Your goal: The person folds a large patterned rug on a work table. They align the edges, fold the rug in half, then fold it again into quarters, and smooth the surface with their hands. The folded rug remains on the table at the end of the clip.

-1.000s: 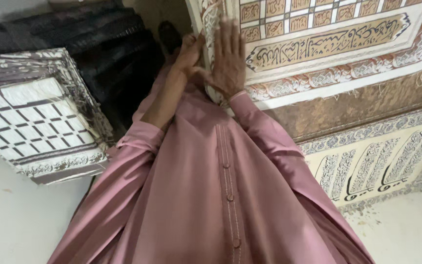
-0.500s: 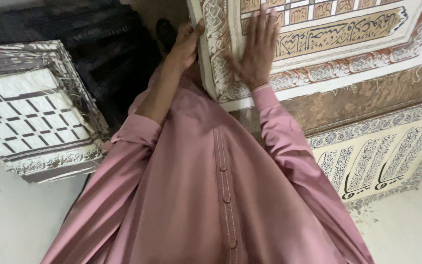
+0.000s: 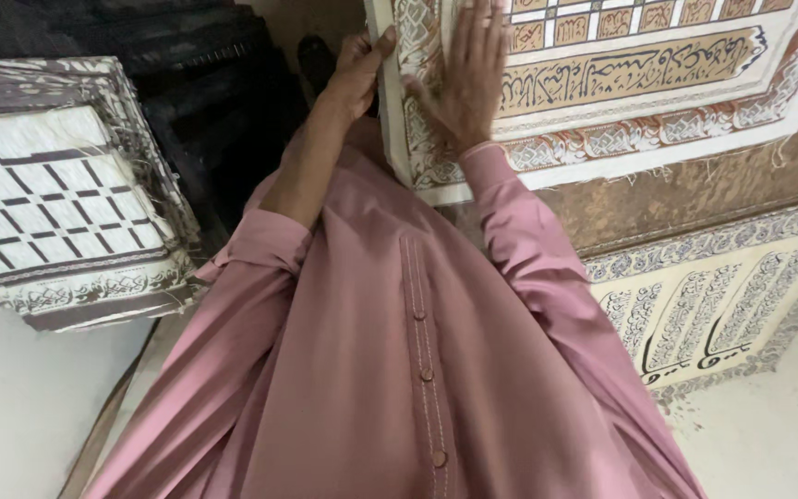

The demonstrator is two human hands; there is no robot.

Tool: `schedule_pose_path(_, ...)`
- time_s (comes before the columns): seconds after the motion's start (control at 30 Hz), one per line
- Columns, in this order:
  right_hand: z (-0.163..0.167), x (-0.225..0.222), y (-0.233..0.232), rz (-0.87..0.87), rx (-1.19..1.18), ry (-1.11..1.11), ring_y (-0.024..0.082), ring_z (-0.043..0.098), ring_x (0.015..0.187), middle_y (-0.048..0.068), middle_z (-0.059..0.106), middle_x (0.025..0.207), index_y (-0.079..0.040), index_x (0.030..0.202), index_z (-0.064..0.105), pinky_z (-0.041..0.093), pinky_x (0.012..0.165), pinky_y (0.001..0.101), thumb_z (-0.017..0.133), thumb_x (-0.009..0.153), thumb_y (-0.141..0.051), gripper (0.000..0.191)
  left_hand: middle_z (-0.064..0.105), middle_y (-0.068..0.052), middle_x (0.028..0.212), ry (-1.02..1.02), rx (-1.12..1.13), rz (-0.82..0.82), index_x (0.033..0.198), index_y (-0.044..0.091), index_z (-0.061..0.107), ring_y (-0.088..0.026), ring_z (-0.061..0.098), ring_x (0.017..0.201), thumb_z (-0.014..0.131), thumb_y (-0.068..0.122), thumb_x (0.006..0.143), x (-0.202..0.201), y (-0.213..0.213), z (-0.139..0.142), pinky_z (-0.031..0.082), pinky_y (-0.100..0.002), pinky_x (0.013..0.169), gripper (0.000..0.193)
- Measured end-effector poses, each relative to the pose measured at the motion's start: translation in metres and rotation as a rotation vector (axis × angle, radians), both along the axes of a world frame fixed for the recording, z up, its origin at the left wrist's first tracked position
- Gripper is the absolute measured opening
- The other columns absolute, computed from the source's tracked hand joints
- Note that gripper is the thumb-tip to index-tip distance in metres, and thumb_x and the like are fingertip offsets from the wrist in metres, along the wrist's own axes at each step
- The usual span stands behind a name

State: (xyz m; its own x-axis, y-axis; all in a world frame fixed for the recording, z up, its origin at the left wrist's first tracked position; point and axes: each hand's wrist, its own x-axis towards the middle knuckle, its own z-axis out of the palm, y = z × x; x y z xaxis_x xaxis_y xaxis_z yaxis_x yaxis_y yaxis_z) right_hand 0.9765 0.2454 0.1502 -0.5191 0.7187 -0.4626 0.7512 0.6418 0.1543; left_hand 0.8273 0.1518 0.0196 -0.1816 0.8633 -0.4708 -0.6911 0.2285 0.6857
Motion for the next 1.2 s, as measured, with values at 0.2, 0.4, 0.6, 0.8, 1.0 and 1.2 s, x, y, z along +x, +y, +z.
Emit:
schedule_pose_path(0.2, 0.000, -0.008, -0.040, 0.227, -0.228, 0.382, 0.038, 0.011, 0.163, 0.016, 0.015, 0.174, -0.001, 0.165, 0.021, 0.012, 0.135, 0.0521, 0.034, 0.097, -0.091, 0.113, 0.074, -0.002, 0.104, 0.067, -0.082, -0.017, 0.107, 0.006, 0.076, -0.012, 0.069, 0.092, 0.074, 0.035, 0.099, -0.014, 0.001, 0.012, 0.059, -0.034, 0.079, 0.030)
schedule_pose_path(0.4, 0.006, 0.018, 0.010, 0.054, -0.180, 0.697, 0.039, 0.007, 0.169, 0.016, 0.007, 0.180, -0.002, 0.172, 0.015, 0.011, 0.139, 0.0581, 0.041, 0.109, -0.083, 0.105, 0.073, -0.005, 0.113, 0.139, 0.093, 0.041, 0.115, 0.008, 0.074, -0.017, 0.073, 0.105, 0.078, 0.030, 0.101, -0.029, 0.011, 0.023, 0.063, -0.039, 0.090, 0.027)
schedule_pose_path(0.6, 0.023, -0.016, -0.001, 0.022, -0.159, 0.276, 0.044, 0.005, 0.158, 0.006, 0.014, 0.174, -0.020, 0.168, 0.023, 0.003, 0.127, 0.0692, 0.044, 0.088, -0.093, 0.110, 0.077, -0.006, 0.107, 0.082, 0.065, 0.121, 0.116, 0.003, 0.075, -0.016, 0.074, 0.096, 0.078, 0.032, 0.097, -0.016, 0.023, 0.020, 0.063, -0.041, 0.080, 0.034)
schedule_pose_path(0.8, 0.038, -0.020, 0.000, 0.046, -0.177, 0.259, 0.046, 0.004, 0.157, -0.002, 0.017, 0.174, -0.020, 0.168, 0.024, 0.000, 0.124, 0.0727, 0.039, 0.090, -0.094, 0.108, 0.077, -0.008, 0.113, -0.073, 0.087, 0.169, 0.121, 0.001, 0.071, -0.019, 0.074, 0.101, 0.077, 0.031, 0.097, -0.013, 0.021, 0.023, 0.063, -0.039, 0.085, 0.039)
schedule_pose_path(1.0, 0.001, -0.003, 0.009, 0.067, -0.136, 0.390, 0.041, 0.008, 0.158, -0.003, 0.022, 0.173, -0.024, 0.166, 0.030, 0.005, 0.129, 0.0633, 0.039, 0.102, -0.074, 0.082, 0.065, -0.012, 0.127, -0.020, -0.208, 0.068, 0.131, 0.003, 0.051, -0.026, 0.068, 0.117, 0.082, 0.033, 0.091, -0.033, 0.022, 0.022, 0.063, -0.044, 0.098, 0.060)
schedule_pose_path(1.2, -0.023, 0.020, 0.029, -0.070, 0.193, 0.616, 0.033, 0.010, 0.165, 0.010, 0.018, 0.175, -0.012, 0.166, 0.027, 0.009, 0.137, 0.0527, 0.034, 0.112, -0.063, 0.074, 0.069, -0.015, 0.123, 0.087, -0.134, 0.049, 0.128, -0.002, 0.056, -0.026, 0.069, 0.114, 0.084, 0.035, 0.089, -0.032, 0.019, 0.019, 0.061, -0.042, 0.095, 0.060)
